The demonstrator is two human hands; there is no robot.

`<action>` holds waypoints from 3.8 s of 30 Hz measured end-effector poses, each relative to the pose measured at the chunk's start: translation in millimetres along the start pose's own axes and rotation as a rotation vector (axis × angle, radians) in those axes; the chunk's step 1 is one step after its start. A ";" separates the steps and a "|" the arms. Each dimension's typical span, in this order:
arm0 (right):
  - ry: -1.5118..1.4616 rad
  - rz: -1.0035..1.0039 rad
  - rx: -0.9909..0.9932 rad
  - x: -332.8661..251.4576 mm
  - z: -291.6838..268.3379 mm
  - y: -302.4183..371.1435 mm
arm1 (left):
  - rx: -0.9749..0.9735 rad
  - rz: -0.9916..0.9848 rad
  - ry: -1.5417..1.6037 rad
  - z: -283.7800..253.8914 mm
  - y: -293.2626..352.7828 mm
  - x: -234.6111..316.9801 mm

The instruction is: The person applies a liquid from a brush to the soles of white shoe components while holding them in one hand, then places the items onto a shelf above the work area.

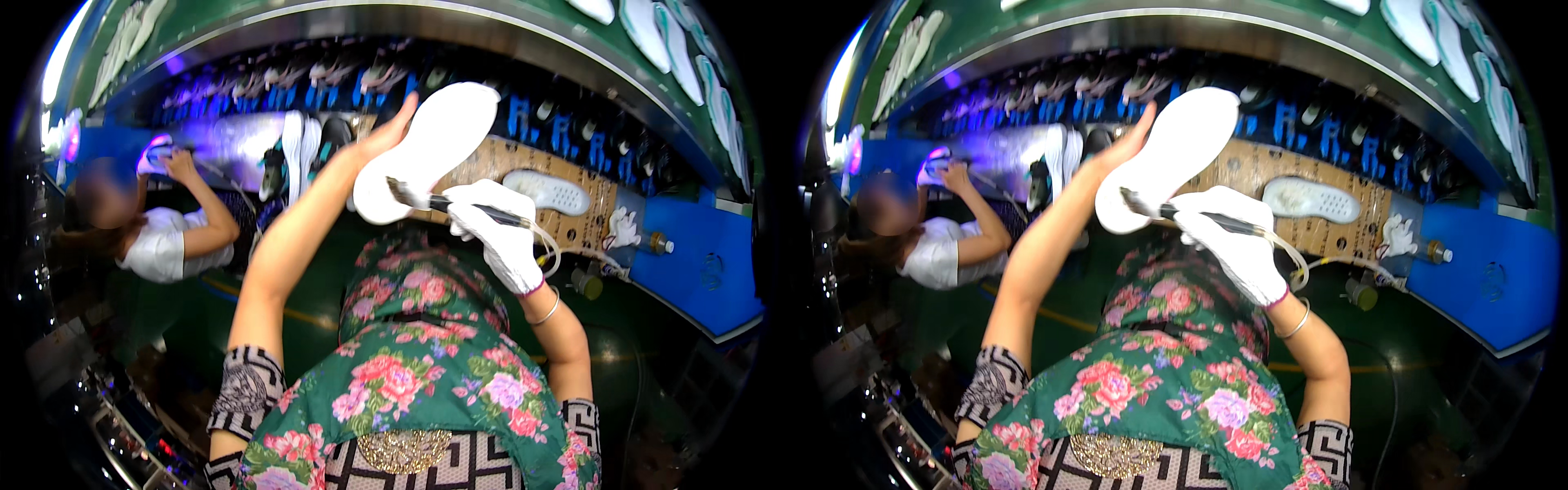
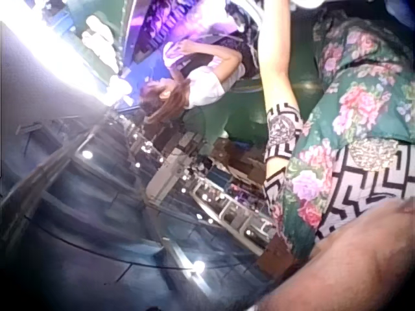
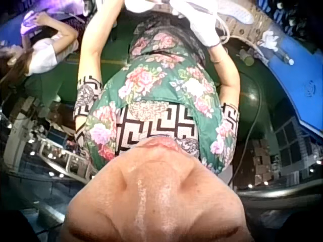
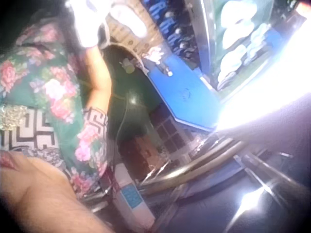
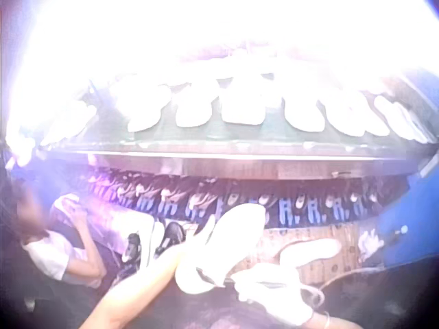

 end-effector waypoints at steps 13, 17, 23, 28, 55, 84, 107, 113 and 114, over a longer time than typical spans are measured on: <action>0.523 -0.316 0.135 -43.9 -34.8 -11.7 | 0.030 0.040 0.256 19.7 27.5 -69.3; 0.522 -0.429 0.094 -50.0 -16.6 5.8 | -0.327 0.228 0.752 33.4 37.7 -55.2; 0.601 -0.603 0.186 -56.3 -3.1 25.5 | -0.199 0.464 0.588 51.7 58.2 -54.2; 0.685 -0.767 0.240 -70.4 -0.9 27.4 | -0.159 0.522 0.588 68.1 42.6 -54.3; 0.062 -0.446 0.196 -22.9 8.3 2.1 | -0.322 0.567 0.839 71.5 19.8 -43.8; 0.846 -0.561 -0.178 -47.0 38.8 6.9 | -0.501 0.382 0.373 45.3 31.1 5.8; 0.583 -0.510 -0.207 -26.7 55.2 10.7 | -0.690 0.175 0.395 47.3 28.6 25.8; 0.572 -0.423 0.092 -49.8 2.1 -13.2 | -0.279 0.295 0.453 31.9 39.3 11.3; 0.706 -0.575 0.113 -62.7 -0.5 -16.1 | -0.243 0.289 0.525 30.6 43.6 5.6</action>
Point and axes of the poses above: each hand's wrist, its own y-axis away from the middle knuckle, its own z-axis out of the palm, x = y × z, the point moved 8 cm from there along -y, towards the middle knuckle, and after that the axes turned 7 degrees about -x, right-handed, at the moved point
